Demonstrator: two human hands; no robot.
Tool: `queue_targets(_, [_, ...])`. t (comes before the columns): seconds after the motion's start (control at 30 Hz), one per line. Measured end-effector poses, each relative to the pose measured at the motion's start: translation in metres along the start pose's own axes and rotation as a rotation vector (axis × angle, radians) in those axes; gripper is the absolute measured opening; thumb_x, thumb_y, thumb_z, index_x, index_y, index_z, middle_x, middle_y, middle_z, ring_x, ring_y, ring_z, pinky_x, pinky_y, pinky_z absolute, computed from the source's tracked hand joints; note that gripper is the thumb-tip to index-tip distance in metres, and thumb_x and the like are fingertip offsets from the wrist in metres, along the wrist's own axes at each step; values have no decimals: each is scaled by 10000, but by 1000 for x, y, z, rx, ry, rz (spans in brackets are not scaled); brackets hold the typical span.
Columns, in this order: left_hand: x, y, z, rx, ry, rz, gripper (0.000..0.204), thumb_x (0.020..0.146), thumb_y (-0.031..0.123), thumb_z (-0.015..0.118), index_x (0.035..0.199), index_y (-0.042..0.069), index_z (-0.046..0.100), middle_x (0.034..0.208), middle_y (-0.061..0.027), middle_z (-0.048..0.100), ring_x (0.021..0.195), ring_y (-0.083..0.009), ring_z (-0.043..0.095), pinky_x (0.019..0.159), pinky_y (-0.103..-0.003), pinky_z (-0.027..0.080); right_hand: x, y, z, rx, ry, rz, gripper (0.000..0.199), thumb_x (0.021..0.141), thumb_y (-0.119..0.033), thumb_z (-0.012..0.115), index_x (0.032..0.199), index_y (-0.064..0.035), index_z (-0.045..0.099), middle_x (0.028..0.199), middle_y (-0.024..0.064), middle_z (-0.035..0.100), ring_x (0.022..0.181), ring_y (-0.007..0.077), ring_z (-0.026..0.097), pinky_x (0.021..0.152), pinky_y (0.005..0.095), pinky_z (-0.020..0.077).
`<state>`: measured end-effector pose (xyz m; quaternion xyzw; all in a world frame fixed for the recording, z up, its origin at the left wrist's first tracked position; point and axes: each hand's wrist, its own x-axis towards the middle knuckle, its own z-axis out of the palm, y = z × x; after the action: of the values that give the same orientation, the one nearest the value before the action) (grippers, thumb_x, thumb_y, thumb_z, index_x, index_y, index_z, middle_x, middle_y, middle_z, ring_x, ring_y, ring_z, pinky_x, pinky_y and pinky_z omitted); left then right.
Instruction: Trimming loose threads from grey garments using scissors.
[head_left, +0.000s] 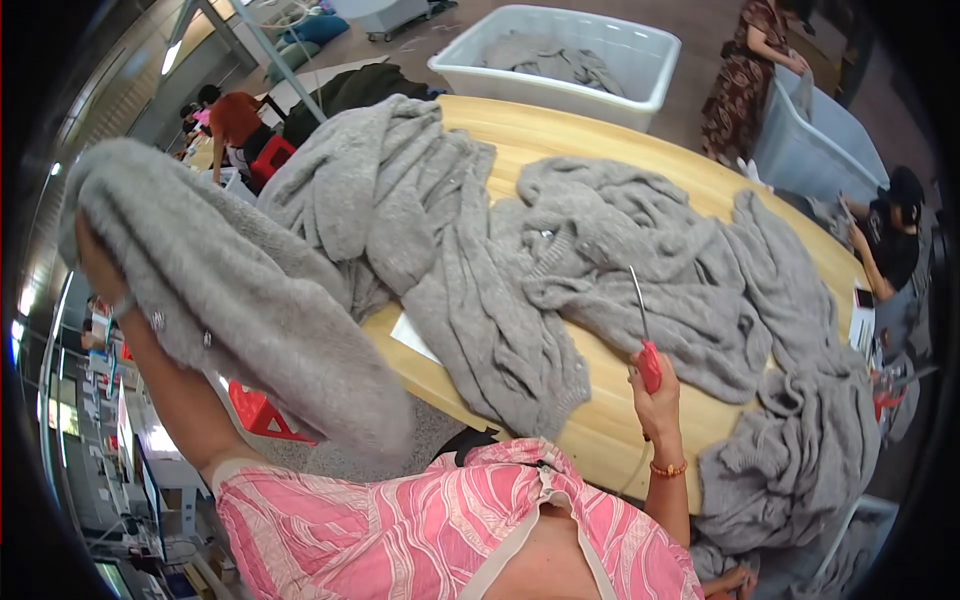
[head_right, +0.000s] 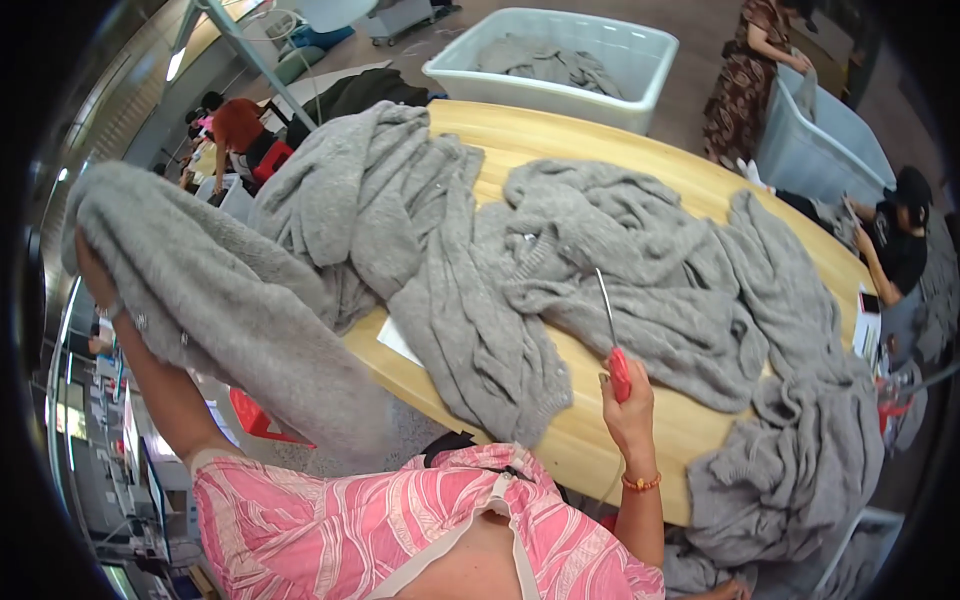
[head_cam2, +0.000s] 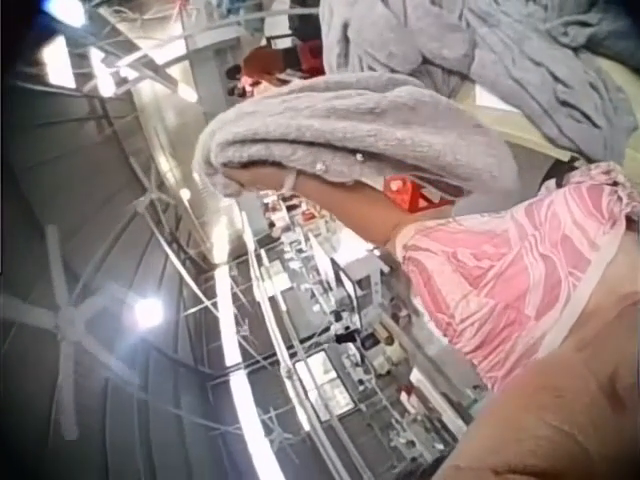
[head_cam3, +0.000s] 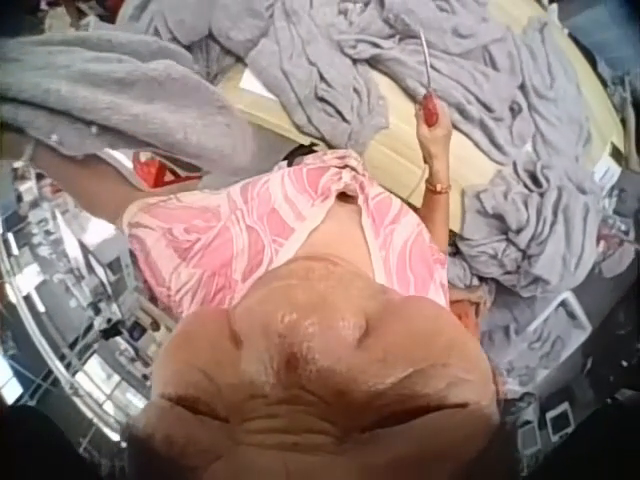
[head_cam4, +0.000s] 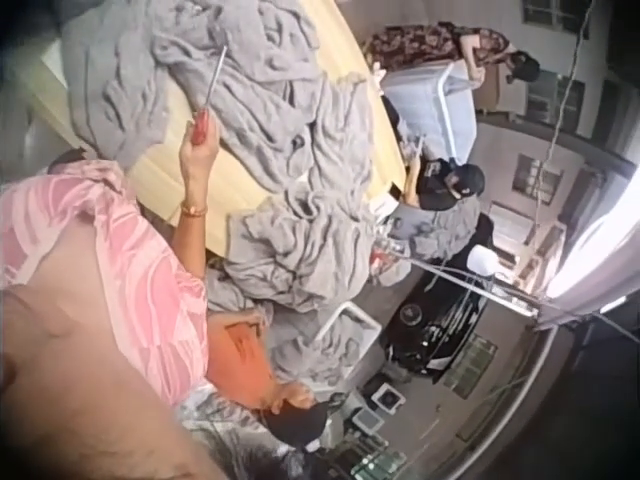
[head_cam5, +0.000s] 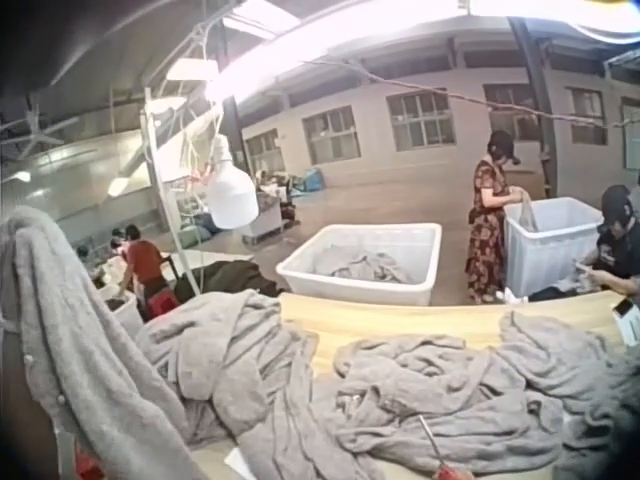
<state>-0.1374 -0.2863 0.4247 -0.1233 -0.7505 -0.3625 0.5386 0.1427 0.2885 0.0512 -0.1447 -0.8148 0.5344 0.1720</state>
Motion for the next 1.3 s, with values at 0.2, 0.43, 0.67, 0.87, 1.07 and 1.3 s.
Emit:
queue_targets(0.2, [84,-50,97,-114,85,-58,435,908,318,560,1172,-25,603,1195,-115,605,1073,-177,580,958,-282,423,33,5,33,-179,11,100,232,852,-31,577,1083,-14,572,950,75,593,893,177,598,788,294,480])
queue_targets(0.43, [68,-114,347,-317,-197,-80,482,824,336,682,1164,1,613,1209,-128,599,1038,-227,595,915,-343,460,66,11,93,-294,-17,212,173,827,-54,612,994,-16,589,872,96,587,802,191,587,723,311,470])
queue_targets(0.67, [-124,-153,407,841,-975,78,959,703,542,710,1467,246,211,1504,-121,236,1372,-397,198,1018,-687,156,68,3,119,-287,46,340,144,788,-20,618,931,-22,601,853,161,577,797,325,580,735,370,465])
queue_targets(0.87, [-189,-266,373,786,-1039,-251,881,741,581,649,1437,152,321,1493,-168,259,1372,-383,216,1052,-622,219,66,1,123,-396,66,428,154,799,-21,608,953,-15,604,879,160,589,823,316,591,756,363,469])
queue_targets(1.07, [-179,-489,320,289,-1076,-293,673,833,359,656,1330,-32,425,1290,-219,516,1213,-325,479,1020,-360,359,76,-3,141,-292,-6,342,210,835,-43,603,1043,-17,596,930,142,624,871,240,614,784,317,475])
queue_targets(1.3, [-150,-454,332,101,-1070,-395,498,839,283,646,1215,-27,541,1174,-175,607,1090,-289,569,925,-354,428,59,-13,130,-355,-15,399,284,842,-58,607,1123,-21,586,944,148,648,857,249,632,784,323,486])
